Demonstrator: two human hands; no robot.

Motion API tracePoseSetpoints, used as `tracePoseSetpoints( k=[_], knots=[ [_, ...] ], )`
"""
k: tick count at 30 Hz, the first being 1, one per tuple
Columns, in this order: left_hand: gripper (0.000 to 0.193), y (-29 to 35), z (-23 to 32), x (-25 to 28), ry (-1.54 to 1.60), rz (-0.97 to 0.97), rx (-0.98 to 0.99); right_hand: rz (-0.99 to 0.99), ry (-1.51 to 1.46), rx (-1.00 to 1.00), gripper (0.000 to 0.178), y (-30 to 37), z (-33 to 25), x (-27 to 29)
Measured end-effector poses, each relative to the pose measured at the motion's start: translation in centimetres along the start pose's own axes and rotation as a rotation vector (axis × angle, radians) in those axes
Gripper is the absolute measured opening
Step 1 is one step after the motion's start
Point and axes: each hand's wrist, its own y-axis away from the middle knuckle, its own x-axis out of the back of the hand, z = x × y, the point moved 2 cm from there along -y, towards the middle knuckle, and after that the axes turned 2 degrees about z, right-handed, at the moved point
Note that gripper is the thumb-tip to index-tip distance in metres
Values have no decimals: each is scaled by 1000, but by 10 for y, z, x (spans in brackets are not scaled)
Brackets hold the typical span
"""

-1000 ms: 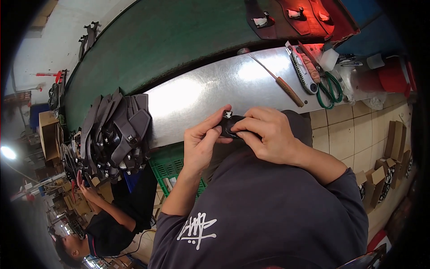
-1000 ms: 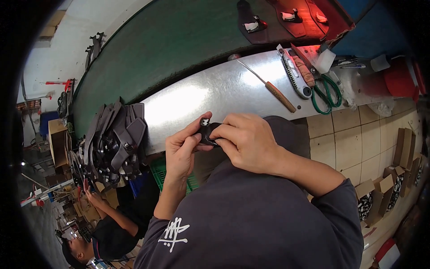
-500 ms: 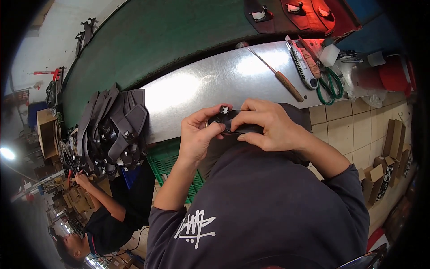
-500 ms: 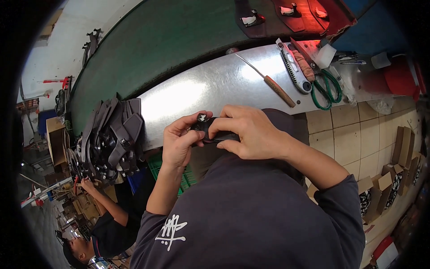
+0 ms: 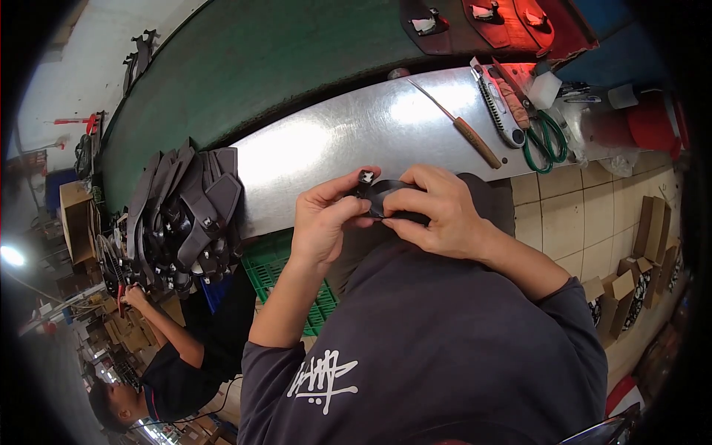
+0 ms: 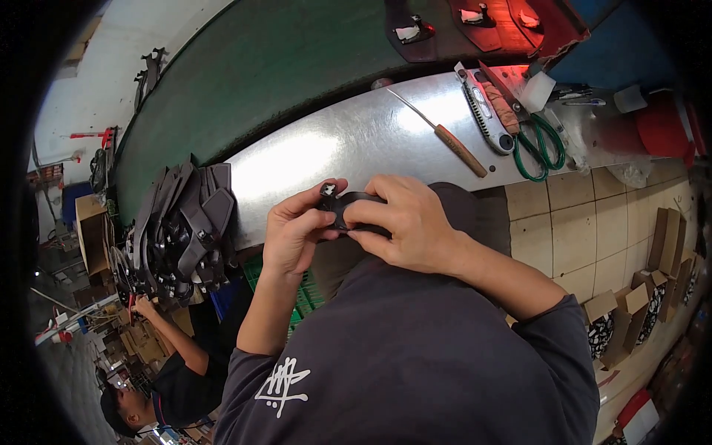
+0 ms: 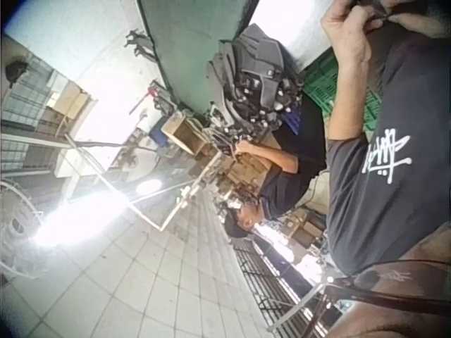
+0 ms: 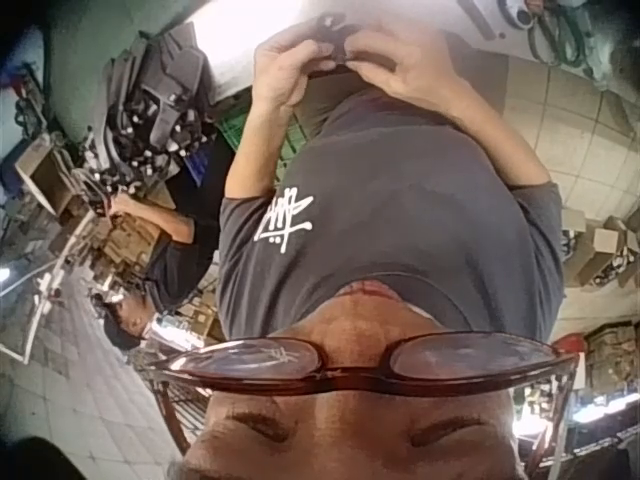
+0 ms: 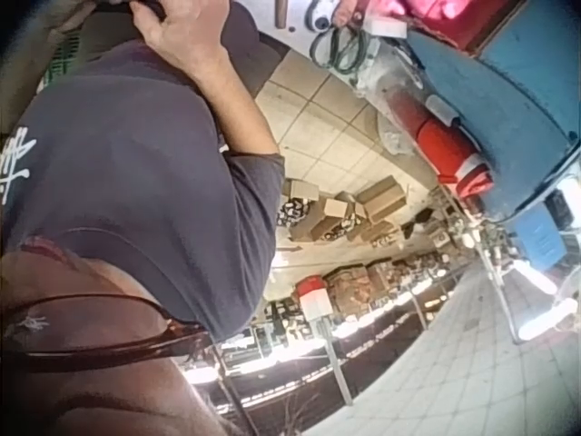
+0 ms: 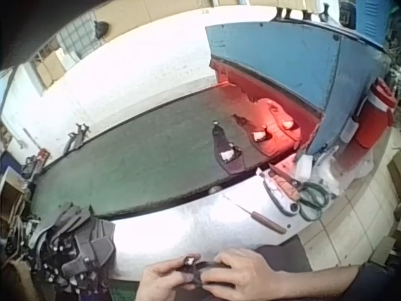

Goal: The worker is attaching straps and components to shoe insoles at a workstation.

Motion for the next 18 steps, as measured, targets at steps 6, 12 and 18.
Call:
tracePoseSetpoints(
  k=[6, 12, 18],
  knots=[
    [37, 3, 2, 5, 310, -183, 245, 100, 29, 155, 22, 1, -7, 4],
    [35, 5, -5, 11, 84, -104, 171, 111, 13, 124, 33, -3, -7, 4],
    [32, 4, 1, 2, 17, -123, 150, 27, -14, -47, 22, 3, 1, 5]
  ],
)
